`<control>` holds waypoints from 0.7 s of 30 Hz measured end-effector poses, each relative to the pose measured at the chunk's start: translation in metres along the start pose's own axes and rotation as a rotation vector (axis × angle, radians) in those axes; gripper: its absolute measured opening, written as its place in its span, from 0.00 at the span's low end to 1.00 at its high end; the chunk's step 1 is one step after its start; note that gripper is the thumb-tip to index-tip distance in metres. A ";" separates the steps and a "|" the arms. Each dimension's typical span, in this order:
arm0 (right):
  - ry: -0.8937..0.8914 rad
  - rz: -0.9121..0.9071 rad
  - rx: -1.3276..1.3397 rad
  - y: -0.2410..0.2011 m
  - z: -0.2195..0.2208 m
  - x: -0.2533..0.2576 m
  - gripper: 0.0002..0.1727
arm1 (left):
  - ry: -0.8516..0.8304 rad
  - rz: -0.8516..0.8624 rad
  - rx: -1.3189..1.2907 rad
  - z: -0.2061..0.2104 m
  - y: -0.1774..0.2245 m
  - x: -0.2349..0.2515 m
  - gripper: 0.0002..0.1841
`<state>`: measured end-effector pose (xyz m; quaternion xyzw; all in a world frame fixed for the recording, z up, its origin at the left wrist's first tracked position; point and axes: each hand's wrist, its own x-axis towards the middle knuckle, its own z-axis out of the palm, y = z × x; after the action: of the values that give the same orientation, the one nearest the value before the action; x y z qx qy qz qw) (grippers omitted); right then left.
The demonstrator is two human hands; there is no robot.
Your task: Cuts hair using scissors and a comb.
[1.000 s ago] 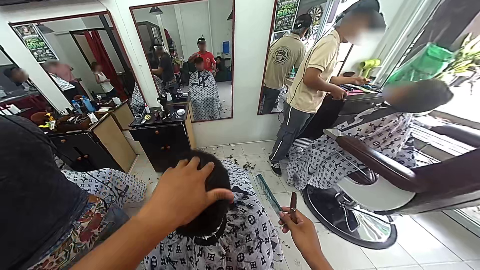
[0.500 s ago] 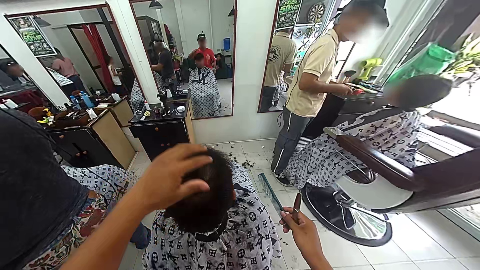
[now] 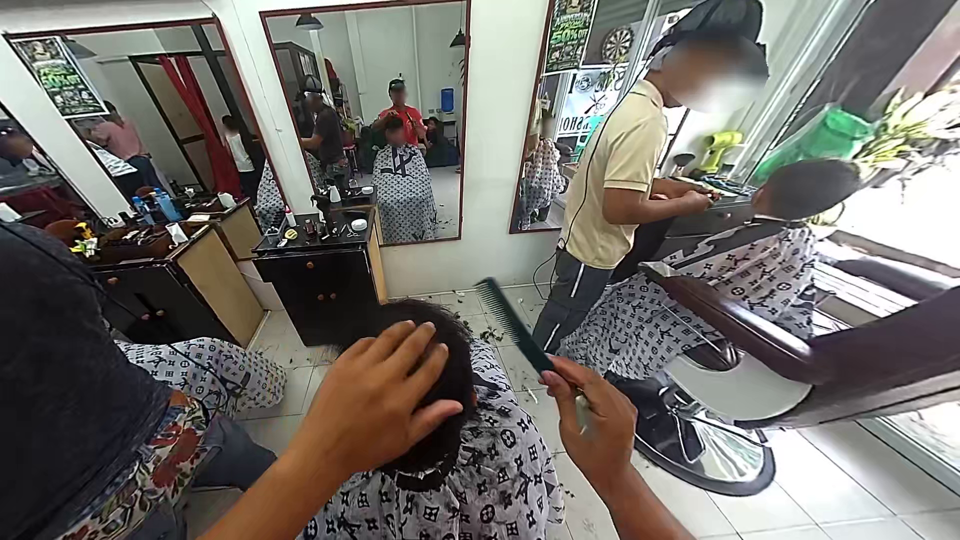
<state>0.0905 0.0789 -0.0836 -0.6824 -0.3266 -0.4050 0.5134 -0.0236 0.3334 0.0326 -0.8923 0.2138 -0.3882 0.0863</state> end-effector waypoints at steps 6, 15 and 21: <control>-0.266 -0.166 -0.336 -0.007 0.007 0.024 0.14 | -0.162 -0.575 0.067 0.001 -0.052 -0.066 0.35; -0.161 0.666 -0.037 0.042 -0.030 -0.019 0.14 | 0.055 -0.244 -0.193 -0.022 -0.009 -0.035 0.19; -0.127 0.653 0.069 0.034 -0.019 -0.033 0.12 | -0.648 -0.383 -0.271 0.000 -0.011 0.041 0.36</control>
<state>0.1004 0.0510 -0.1254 -0.7571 -0.1357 -0.1644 0.6175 0.0047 0.3252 0.0626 -0.9955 0.0546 -0.0642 -0.0431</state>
